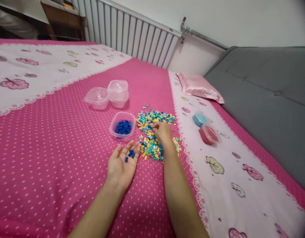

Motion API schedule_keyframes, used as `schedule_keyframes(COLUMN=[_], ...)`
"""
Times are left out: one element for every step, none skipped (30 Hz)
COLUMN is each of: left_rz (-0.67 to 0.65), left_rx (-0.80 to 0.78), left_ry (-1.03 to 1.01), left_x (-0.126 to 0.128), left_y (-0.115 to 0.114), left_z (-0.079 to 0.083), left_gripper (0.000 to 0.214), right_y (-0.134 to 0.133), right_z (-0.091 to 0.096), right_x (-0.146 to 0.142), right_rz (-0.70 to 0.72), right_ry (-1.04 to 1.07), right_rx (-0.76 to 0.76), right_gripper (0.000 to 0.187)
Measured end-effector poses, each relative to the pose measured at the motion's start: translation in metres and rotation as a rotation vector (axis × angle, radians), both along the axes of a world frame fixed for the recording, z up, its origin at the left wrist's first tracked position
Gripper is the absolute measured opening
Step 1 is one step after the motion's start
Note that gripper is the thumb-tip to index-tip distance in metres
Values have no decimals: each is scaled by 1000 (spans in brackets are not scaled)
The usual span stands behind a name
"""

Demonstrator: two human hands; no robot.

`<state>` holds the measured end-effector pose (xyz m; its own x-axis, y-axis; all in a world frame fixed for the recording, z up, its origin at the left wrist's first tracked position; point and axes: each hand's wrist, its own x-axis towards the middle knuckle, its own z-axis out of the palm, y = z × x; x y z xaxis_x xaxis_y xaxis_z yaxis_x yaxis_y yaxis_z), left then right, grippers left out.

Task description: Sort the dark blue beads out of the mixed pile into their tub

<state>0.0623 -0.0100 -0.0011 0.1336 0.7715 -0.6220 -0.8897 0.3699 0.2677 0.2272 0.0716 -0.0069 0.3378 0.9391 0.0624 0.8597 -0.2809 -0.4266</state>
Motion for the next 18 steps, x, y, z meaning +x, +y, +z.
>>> schedule_keyframes(left_rz=[-5,-9,-14,-18,-21,-23,-23,-21,-19,-18,-17,-17,-19,-21,-25,-28,-31,-32], left_rx=[1,6,12,19,24,28,32,37,44,49,56,62,68,74,78,83,87,89], left_ry=[-2,-3,-4,-7,-9,-12,-14,-16,-18,-19,-22,-27,-33,-40,-47,-54,-60,-65], left_x=[0,-1,-1,-1,-2,-2,-2,-2,-2,-2,-2,-2,-1,-1,-1,-1,-1,-1], left_y=[-1,-1,-2,-2,-3,-3,-3,-3,-3,-3,-3,-2,-2,-1,-1,0,0,0], left_z=[0,0,0,0,-1,-1,-1,-2,-2,-2,-2,-2,-2,-2,-3,-3,-3,-3], left_gripper=[31,32,32,32,32,33,33,33,33,34,34,35,36,38,39,40,40,41], right_y=[1,2,3,4,5,5,5,6,6,7,7,8,8,9,9,9,10,9], right_z=[-1,-2,-3,-4,-5,-6,-7,-8,-8,-9,-10,-10,-11,-12,-12,-12,-12,-12], right_x=[-1,-2,-3,-5,-6,-7,-8,-8,-9,-10,-11,-11,-12,-12,-12,-12,-12,-11], right_rz=[17,35,52,66,77,86,94,96,91,82,71,60,50,44,43,45,45,43], right_ry=[8,14,15,15,13,11,10,8,6,4,1,-1,-3,-5,-5,-4,-2,0], right_rx=[22,39,49,51,47,41,33,30,32,37,42,45,48,51,53,55,57,60], right_gripper=[23,24,26,27,28,28,27,26,25,24,24,23,24,24,25,25,26,27])
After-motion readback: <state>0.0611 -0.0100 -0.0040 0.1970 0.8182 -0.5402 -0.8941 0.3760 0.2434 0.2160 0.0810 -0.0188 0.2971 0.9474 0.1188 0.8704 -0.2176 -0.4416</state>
